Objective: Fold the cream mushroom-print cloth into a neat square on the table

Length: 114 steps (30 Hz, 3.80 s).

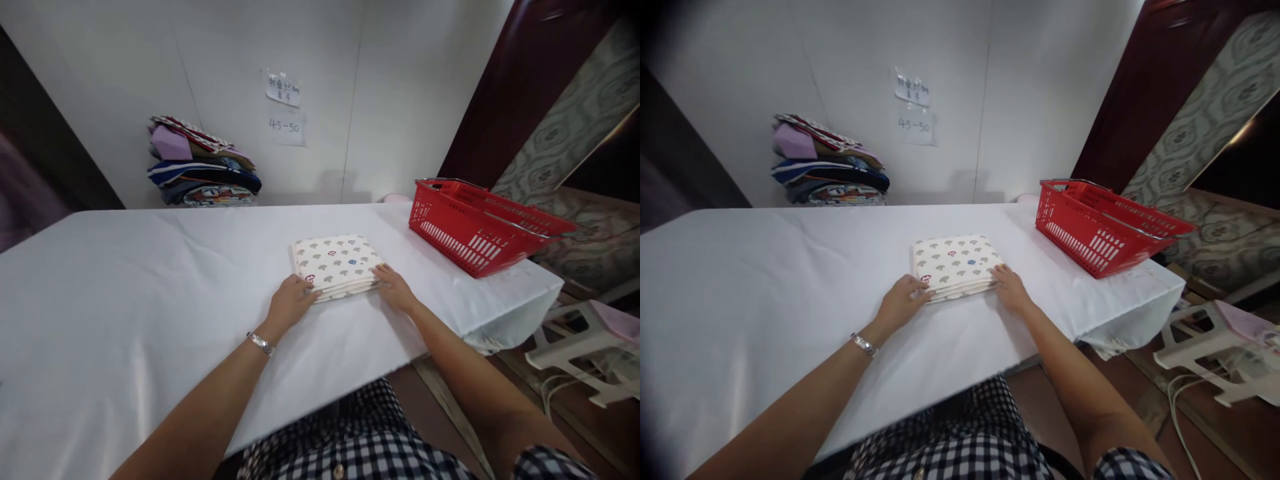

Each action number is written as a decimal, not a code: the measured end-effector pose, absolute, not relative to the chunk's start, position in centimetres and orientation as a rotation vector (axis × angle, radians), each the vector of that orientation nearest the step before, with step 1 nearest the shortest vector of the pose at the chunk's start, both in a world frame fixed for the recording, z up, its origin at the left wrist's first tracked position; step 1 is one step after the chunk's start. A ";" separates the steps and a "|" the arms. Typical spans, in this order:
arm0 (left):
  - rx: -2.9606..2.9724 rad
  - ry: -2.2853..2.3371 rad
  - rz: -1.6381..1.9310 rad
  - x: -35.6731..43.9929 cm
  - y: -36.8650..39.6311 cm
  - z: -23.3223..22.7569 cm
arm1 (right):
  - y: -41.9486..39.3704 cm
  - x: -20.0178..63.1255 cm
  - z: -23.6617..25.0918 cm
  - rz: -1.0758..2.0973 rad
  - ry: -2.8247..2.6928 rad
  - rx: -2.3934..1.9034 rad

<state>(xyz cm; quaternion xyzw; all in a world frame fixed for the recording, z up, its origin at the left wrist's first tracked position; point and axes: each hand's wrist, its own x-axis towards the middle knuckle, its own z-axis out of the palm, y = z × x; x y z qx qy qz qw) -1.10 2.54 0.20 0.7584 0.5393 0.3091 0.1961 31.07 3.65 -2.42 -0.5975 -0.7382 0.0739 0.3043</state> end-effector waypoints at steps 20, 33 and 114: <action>2.488 1.628 0.716 2.4 3.8 1.4 | 6.1 25.4 -0.2 0.079 -2.270 -1.153; 2.604 1.514 0.680 2.9 4.1 1.4 | 4.8 25.2 -1.0 0.096 -2.168 -1.103; 2.941 1.228 0.997 2.8 4.1 -1.0 | 4.6 29.9 -3.0 -0.114 -1.612 -1.596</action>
